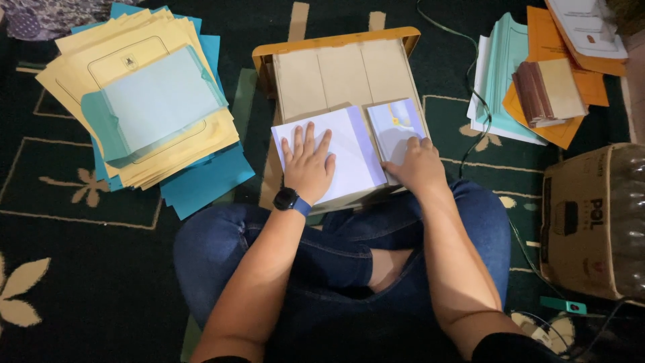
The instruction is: The person sits on the floor and repeatedly folds sheets of paper in half, pressing the crease with both hands. They handle the sheets one at a time, placing each folded sheet into a stack on a small wooden stand.
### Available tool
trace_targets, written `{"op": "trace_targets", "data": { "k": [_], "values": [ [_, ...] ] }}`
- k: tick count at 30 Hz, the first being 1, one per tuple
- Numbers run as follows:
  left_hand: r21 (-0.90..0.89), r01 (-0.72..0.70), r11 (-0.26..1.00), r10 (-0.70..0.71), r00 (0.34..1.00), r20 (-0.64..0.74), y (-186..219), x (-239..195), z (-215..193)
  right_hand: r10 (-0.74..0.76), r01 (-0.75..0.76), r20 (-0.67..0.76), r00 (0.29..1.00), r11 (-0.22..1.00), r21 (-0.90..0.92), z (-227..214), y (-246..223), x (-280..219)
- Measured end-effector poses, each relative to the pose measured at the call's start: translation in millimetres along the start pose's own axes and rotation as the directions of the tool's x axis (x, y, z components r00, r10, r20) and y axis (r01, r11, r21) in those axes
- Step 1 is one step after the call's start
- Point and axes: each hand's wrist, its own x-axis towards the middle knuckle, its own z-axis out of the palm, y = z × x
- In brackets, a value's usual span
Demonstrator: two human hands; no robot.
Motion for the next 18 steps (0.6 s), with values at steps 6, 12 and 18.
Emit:
{"op": "trace_targets", "data": {
  "k": [6,12,18],
  "values": [
    [-0.011,0.001,1.0,0.0,1.0,0.012,-1,0,0,-0.076,0.075,0.054,0.996,0.997,0.025,-24,-7,-14],
    [-0.014,-0.008,1.0,0.007,1.0,-0.016,-2,1,4,0.123,-0.118,0.093,0.988,0.992,-0.048,-28,-9,-12],
    [0.001,-0.006,1.0,0.006,1.0,-0.021,-2,1,6,0.193,-0.192,0.056,0.98,0.981,-0.02,-18,-10,-5]
  ]
}}
